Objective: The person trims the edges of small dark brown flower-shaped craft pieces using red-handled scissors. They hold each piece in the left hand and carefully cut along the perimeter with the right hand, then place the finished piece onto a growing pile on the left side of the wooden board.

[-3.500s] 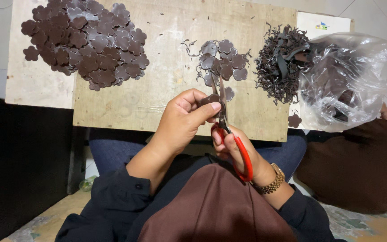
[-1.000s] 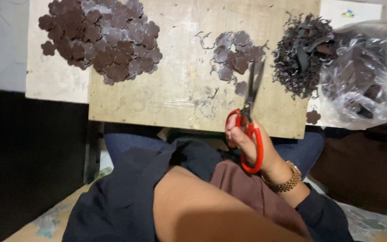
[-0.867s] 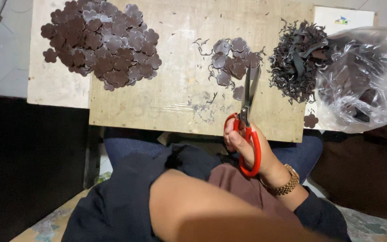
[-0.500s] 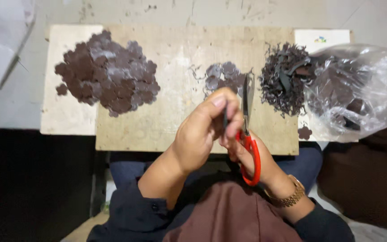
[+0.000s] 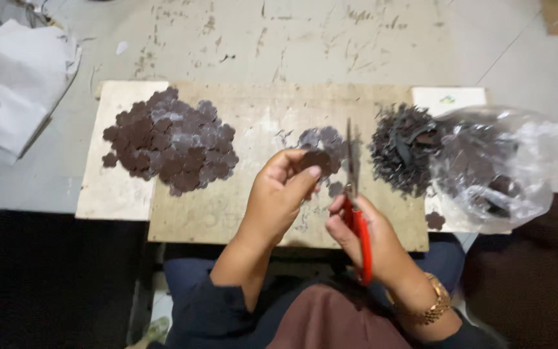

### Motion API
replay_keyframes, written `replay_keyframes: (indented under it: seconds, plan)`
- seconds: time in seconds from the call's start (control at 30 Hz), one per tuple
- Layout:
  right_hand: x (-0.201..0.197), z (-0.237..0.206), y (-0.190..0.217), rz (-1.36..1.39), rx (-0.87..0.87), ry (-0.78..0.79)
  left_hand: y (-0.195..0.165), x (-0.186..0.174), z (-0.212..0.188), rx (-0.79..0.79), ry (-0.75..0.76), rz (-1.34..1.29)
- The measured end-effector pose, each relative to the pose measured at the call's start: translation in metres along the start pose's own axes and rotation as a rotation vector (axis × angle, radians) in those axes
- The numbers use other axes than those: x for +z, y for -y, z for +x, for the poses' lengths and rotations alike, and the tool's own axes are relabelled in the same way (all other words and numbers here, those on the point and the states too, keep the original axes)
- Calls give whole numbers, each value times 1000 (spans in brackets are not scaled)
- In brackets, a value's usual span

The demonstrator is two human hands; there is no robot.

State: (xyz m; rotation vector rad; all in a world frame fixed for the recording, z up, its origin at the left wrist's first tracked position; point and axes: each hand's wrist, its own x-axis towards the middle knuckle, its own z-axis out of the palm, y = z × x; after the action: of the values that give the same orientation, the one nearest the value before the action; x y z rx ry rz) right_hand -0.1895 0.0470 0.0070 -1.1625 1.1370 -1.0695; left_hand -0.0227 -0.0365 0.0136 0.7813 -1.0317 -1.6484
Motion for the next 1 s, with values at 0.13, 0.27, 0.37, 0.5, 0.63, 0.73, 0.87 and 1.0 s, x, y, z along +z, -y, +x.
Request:
replay_keyframes:
  seconds: [0.13,0.27,0.37,0.5,0.63,0.73,0.87,1.0]
  plan:
    - [-2,-15,-8,30,-2,69,4,-4,-6,-143,-22,-41]
    - [-3,-19,-13,50,43,145,4,-3,-8,-193,-22,-47]
    - [0,-17,-17,118,7,198,4,-3,-8,-180,-12,-95]
    - [0,-18,-21,122,89,186,6,-3,-8,-149,-54,-109]
    - [0,-18,-23,111,105,217,10,-3,-11,-100,-78,-100]
    - [0,-17,-24,93,102,207,14,-1,-10,-68,-47,-145]
    - [0,-16,-23,53,67,184,16,0,-11,-111,-70,-116]
    - [2,-16,-21,54,36,217,12,4,-13,-81,-110,-119]
